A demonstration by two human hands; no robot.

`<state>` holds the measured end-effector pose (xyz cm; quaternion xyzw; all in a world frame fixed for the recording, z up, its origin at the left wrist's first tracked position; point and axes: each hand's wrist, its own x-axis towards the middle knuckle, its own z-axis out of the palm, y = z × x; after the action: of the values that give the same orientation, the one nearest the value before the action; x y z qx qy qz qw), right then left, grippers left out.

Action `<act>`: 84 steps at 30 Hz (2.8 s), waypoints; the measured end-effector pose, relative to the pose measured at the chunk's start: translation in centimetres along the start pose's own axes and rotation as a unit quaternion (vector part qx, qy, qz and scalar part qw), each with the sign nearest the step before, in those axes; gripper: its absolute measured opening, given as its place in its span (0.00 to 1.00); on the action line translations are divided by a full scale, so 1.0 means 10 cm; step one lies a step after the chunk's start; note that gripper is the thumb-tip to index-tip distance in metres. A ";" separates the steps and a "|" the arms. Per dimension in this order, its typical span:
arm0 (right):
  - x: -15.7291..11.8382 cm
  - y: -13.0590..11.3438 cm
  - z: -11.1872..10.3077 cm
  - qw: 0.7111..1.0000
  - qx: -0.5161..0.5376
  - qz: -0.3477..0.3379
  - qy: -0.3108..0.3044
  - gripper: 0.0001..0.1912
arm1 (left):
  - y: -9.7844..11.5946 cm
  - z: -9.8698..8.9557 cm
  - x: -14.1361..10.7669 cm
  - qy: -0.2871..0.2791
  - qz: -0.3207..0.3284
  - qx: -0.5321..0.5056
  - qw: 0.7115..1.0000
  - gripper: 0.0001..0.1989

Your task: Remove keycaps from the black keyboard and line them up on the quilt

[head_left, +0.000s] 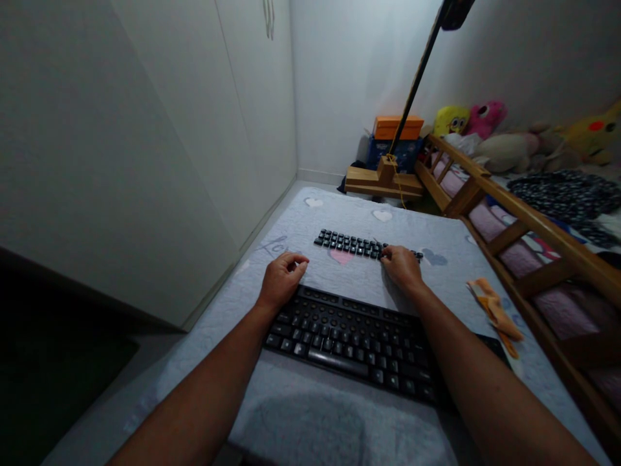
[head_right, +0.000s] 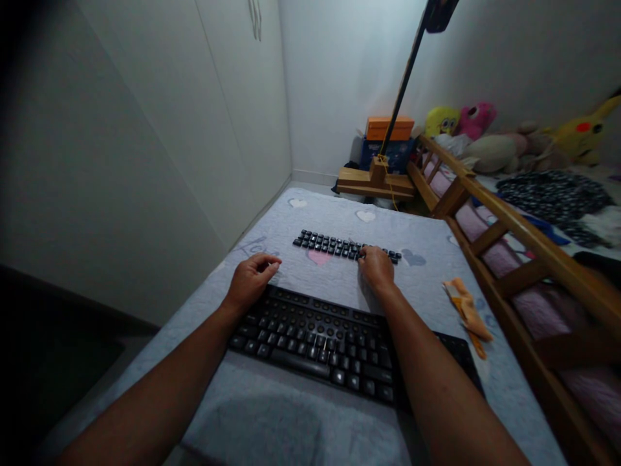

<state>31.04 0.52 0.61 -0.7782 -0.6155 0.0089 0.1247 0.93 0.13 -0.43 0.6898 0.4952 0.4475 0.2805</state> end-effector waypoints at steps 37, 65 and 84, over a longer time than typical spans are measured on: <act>-1.50 -0.07 -0.97 0.915 0.401 0.039 -0.028 0.20 | -0.08 0.02 0.03 -0.059 -0.030 -0.024 0.998 0.12; -1.91 -0.13 -0.52 0.964 0.237 -0.123 0.025 0.05 | -0.11 -0.01 0.05 -0.151 -0.037 0.014 0.988 0.14; -1.93 -0.12 -0.48 0.958 0.235 -0.133 0.095 0.04 | -0.08 -0.01 0.05 -0.150 -0.044 0.020 0.988 0.14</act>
<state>26.07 -18.64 2.85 -0.6353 -0.6790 0.0628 0.3625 0.59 0.86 -0.88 0.7319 0.4867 0.3164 0.3570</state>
